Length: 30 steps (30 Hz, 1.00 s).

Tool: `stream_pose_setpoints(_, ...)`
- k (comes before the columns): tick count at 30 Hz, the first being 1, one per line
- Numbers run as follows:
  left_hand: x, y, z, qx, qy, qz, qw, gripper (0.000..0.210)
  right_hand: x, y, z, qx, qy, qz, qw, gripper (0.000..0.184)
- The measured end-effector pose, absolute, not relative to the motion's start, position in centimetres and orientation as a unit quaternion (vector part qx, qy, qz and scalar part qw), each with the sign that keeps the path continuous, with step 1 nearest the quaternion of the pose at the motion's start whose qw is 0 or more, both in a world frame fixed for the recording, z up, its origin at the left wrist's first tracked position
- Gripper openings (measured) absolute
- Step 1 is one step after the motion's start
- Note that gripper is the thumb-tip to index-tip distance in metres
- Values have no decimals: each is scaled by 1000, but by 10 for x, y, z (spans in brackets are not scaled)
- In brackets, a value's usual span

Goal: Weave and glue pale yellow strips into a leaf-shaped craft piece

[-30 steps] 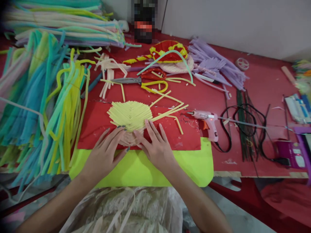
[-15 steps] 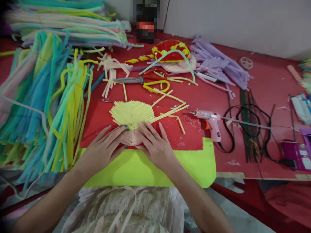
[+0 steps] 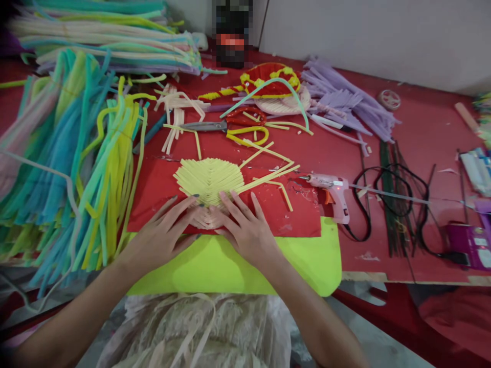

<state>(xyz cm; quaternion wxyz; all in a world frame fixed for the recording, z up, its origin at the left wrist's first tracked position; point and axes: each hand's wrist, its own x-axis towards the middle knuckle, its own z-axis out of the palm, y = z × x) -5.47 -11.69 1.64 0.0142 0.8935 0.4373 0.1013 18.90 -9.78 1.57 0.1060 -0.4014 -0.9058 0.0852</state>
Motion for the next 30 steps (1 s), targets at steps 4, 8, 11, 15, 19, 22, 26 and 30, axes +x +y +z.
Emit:
stream_pose_setpoints(4, -54, -116, 17, 897, 432, 93, -2, 50, 188, -98, 16, -403, -906, 83, 103, 46)
stream_pose_setpoints(8, -54, -116, 17, 898, 431, 92, -13, 51, 189, -99, 15, -406, -905, 74, 107, 47)
stream_pose_setpoints(11, -54, -116, 16, 896, 434, 95, -13, 51, 189, -99, 14, -406, -905, 68, 106, 48)
stream_pose_setpoints(15, -54, -116, 17, 899, 428, 92, -13, 51, 188, -99, 15, -406, -907, 58, 96, 46)
stream_pose_setpoints(19, -53, -116, 18, 900, 424, 97, -18, 51, 186, -100, 18, -399, -913, 46, 75, 45)
stream_pose_setpoints(22, -53, -116, 18, 900, 423, 101, -23, 50, 184, -100, 20, -389, -918, 35, 67, 44)
stream_pose_setpoints(26, -53, -117, 18, 901, 421, 104, -24, 48, 183, -99, 24, -380, -922, 18, 69, 43)
stream_pose_setpoints(30, -51, -116, 18, 902, 421, 93, -17, 47, 183, -96, 28, -375, -924, 9, 67, 41)
